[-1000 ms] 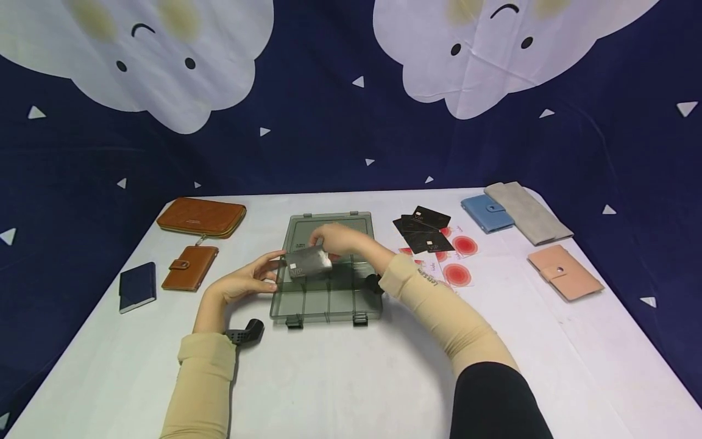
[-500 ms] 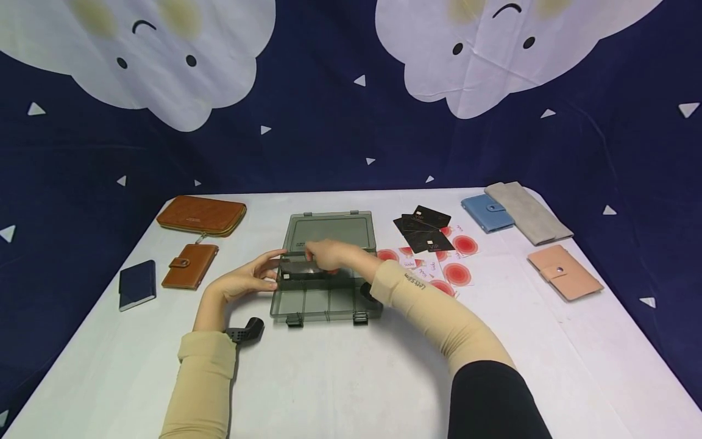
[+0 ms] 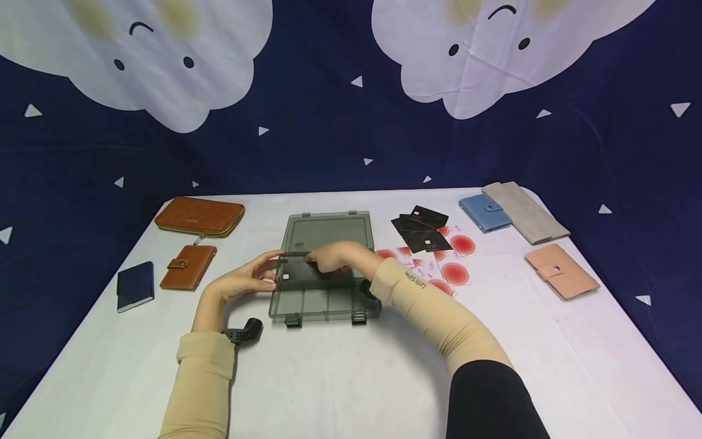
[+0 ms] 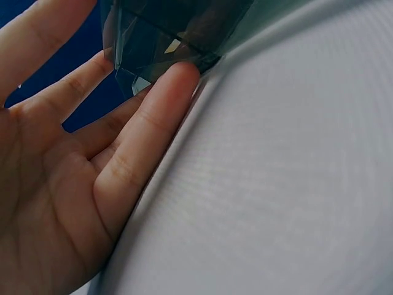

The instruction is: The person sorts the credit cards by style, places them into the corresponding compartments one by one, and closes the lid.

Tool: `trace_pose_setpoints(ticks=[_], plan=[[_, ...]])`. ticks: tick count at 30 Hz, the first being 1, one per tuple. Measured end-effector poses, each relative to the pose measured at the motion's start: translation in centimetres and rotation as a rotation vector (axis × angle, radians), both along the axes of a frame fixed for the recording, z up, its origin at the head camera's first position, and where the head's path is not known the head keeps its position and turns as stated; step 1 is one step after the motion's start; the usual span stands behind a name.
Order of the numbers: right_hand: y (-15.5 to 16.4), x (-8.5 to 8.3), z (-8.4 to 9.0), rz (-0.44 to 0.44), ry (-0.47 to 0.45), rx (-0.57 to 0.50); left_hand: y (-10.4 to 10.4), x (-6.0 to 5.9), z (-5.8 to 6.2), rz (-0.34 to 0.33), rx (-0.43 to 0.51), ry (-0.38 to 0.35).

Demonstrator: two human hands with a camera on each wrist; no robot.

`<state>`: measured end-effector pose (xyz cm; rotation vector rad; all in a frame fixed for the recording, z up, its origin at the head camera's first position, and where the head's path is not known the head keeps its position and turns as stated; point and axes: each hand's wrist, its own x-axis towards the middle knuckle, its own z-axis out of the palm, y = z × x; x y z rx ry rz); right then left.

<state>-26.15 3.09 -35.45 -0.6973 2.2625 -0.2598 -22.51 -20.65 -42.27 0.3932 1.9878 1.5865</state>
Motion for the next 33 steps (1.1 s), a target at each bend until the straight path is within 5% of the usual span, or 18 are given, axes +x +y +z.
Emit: trace_pose_setpoints(ticks=[4,9,14,19,23,27,33], plan=[[0.5,-0.2,0.1,0.046,-0.013,-0.038,-0.1,0.0,0.0,0.002,-0.004,0.002],[3.0,-1.0,0.9,0.024,0.032,-0.253,-0.1,0.1,0.1,0.0,0.004,0.006],[7.8,-2.7,1.4,-0.184,0.15,-0.442,-0.1,0.0,0.0,-0.007,0.006,0.006],[13.2,-5.2,-0.4,-0.39,0.321,-0.492,0.0,0.0,-0.1,-0.008,0.007,0.007],[16.8,-6.9,-2.2,-0.491,0.387,-0.448,-0.1,0.0,0.0,-0.011,0.01,0.012],[19.3,-7.6,-3.1,-0.528,0.453,-0.259,-0.2,0.0,0.0,-0.012,0.003,0.018],[21.0,-7.8,-3.2,-0.594,0.386,0.018,0.0,0.1,0.0,-0.005,-0.005,0.023]])
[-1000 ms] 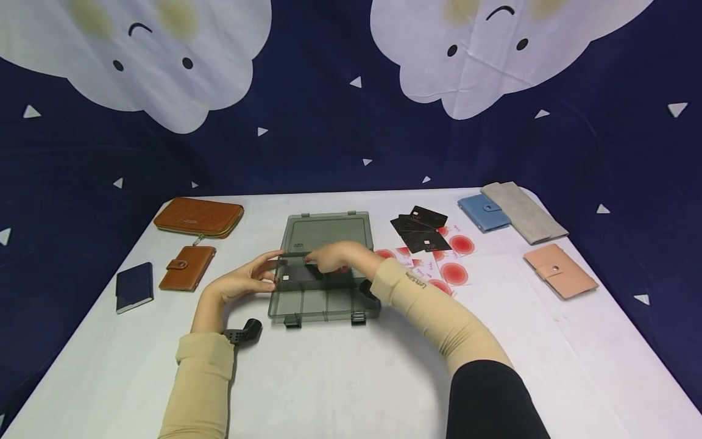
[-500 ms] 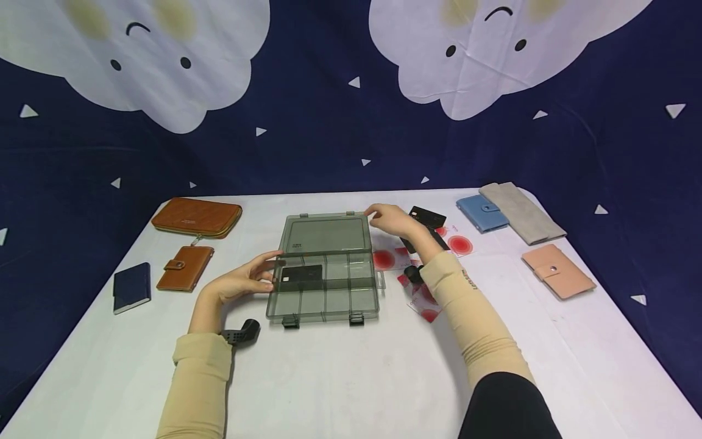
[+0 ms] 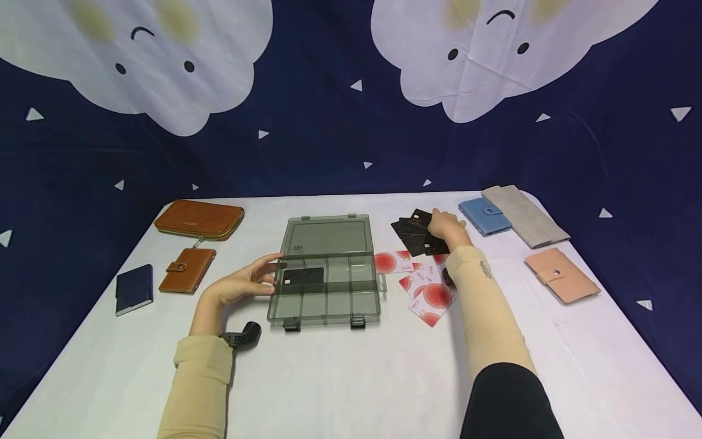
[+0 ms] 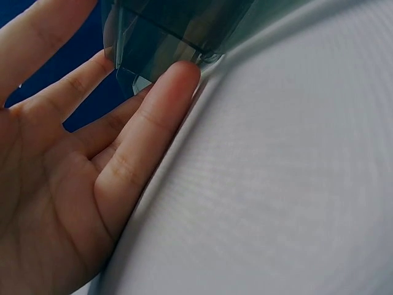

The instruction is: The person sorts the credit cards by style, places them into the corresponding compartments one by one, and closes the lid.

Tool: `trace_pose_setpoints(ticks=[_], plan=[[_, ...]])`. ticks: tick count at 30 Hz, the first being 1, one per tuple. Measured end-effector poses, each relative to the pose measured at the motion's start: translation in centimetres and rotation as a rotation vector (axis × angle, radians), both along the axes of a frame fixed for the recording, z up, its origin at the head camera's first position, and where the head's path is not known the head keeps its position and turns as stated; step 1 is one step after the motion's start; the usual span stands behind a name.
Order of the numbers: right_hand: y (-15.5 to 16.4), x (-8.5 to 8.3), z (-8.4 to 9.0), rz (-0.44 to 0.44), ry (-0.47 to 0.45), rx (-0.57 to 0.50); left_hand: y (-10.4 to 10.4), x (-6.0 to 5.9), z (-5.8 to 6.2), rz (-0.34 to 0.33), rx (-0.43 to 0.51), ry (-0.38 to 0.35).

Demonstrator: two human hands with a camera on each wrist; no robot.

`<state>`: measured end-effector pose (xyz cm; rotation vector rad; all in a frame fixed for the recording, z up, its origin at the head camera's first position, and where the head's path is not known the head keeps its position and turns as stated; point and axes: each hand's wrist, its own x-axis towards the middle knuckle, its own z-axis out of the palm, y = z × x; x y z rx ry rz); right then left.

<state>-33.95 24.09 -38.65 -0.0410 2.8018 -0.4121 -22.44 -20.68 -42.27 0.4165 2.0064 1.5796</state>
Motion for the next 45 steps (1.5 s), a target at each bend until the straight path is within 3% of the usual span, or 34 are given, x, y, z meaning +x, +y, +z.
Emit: trace_pose_setpoints(ticks=[5,11,18,25,32,40,45], plan=[[0.5,0.1,0.0,0.001,-0.011,0.011,0.2,0.1,0.0,-0.005,0.005,-0.001],[0.2,0.2,0.1,0.006,0.069,-0.05,0.2,0.2,0.1,-0.002,0.003,-0.001],[0.0,0.2,-0.4,0.075,0.173,-0.344,0.1,0.1,0.0,0.0,-0.003,-0.01],[-1.1,0.9,0.2,0.062,0.143,-0.586,0.1,0.1,0.1,0.002,-0.007,-0.009],[-4.2,3.2,1.8,0.057,0.053,-0.742,0.1,0.0,0.1,0.003,-0.001,-0.009],[-7.8,6.1,2.6,0.203,0.005,-0.788,0.0,0.1,0.0,0.01,0.004,-0.014],[-9.4,7.2,2.0,0.299,0.071,-0.685,0.0,0.1,0.0,0.005,0.016,-0.017]])
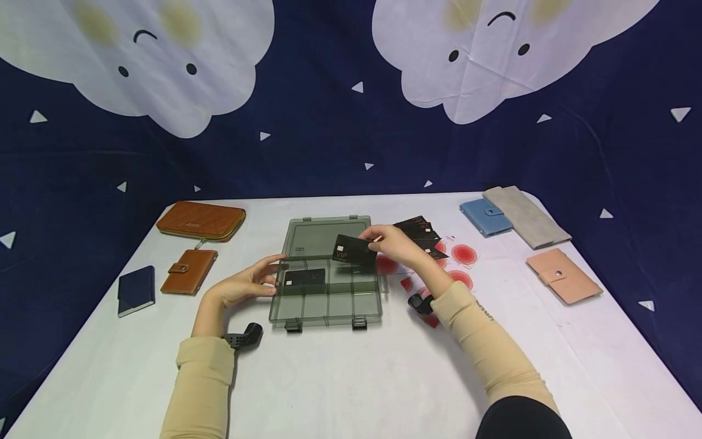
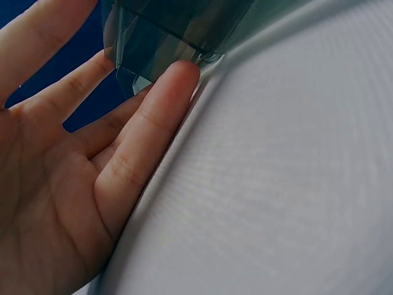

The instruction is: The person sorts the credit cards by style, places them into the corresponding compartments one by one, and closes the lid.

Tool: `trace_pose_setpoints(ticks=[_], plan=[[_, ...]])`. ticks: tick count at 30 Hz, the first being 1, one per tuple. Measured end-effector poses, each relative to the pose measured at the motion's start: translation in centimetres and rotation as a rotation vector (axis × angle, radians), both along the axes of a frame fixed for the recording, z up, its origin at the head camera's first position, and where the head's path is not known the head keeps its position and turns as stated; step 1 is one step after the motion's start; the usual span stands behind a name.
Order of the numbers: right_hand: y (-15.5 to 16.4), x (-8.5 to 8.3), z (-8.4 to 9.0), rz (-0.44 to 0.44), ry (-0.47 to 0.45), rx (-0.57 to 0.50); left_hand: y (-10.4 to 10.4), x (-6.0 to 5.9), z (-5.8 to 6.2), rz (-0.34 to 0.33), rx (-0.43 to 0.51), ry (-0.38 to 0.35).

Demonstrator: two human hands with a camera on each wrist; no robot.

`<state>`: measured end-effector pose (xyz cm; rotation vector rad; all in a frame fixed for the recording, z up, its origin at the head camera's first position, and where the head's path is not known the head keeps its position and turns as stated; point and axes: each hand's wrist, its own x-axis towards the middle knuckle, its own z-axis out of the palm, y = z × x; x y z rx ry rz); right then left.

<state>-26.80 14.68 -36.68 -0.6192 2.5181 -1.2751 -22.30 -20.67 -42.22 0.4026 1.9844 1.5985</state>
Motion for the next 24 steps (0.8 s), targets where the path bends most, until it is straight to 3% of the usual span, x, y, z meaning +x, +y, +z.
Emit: trace_pose_setpoints(ticks=[10,15,21,24], plan=[[-1.9,1.7,-1.5,0.073,0.222,0.24,0.0,0.0,0.0,0.001,-0.003,-0.001],[-2.6,2.5,-1.8,0.057,0.402,0.401,0.0,0.0,-0.2,0.0,-0.001,-0.006],[-3.0,3.3,-1.9,0.099,0.66,0.629,0.0,0.0,-0.2,-0.003,-0.015,0.001],[-3.0,3.5,-1.8,0.125,0.723,0.682,0.0,-0.1,-0.1,-0.006,-0.012,0.002]])
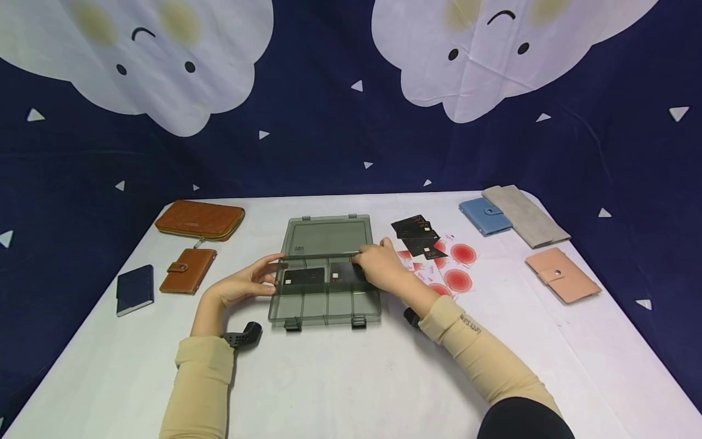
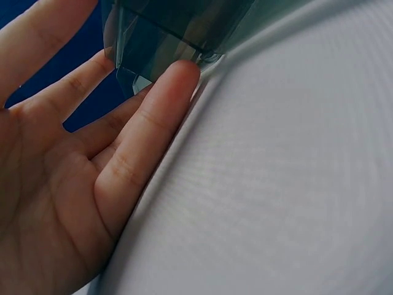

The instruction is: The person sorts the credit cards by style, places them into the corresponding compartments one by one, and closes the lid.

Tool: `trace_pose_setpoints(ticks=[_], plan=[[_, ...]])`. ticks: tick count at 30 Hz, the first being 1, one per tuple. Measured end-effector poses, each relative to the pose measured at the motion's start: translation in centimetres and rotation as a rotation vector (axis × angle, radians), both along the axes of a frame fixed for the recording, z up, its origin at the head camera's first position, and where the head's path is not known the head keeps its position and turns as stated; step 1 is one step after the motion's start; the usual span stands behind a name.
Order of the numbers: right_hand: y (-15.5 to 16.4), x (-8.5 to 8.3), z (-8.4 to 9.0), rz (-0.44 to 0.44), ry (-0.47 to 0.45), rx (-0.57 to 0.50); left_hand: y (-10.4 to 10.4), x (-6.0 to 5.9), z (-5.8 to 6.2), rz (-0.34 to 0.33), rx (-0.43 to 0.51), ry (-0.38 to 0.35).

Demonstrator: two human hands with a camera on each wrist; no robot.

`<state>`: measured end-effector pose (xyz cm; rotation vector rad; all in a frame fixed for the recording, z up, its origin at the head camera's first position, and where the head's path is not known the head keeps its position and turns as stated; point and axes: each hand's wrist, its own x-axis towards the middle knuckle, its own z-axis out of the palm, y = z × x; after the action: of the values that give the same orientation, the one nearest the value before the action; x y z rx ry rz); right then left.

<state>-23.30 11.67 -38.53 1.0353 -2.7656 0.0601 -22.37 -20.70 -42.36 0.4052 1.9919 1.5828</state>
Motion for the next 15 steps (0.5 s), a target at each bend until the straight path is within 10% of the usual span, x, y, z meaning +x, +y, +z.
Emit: trace_pose_setpoints(ticks=[6,15], plan=[[0.2,0.0,0.1,0.041,-0.029,0.035,0.0,0.0,0.2,-0.006,0.018,-0.003],[3.7,-3.5,1.3,-0.059,-0.256,-0.34,0.0,0.0,0.1,-0.004,0.013,-0.009]])
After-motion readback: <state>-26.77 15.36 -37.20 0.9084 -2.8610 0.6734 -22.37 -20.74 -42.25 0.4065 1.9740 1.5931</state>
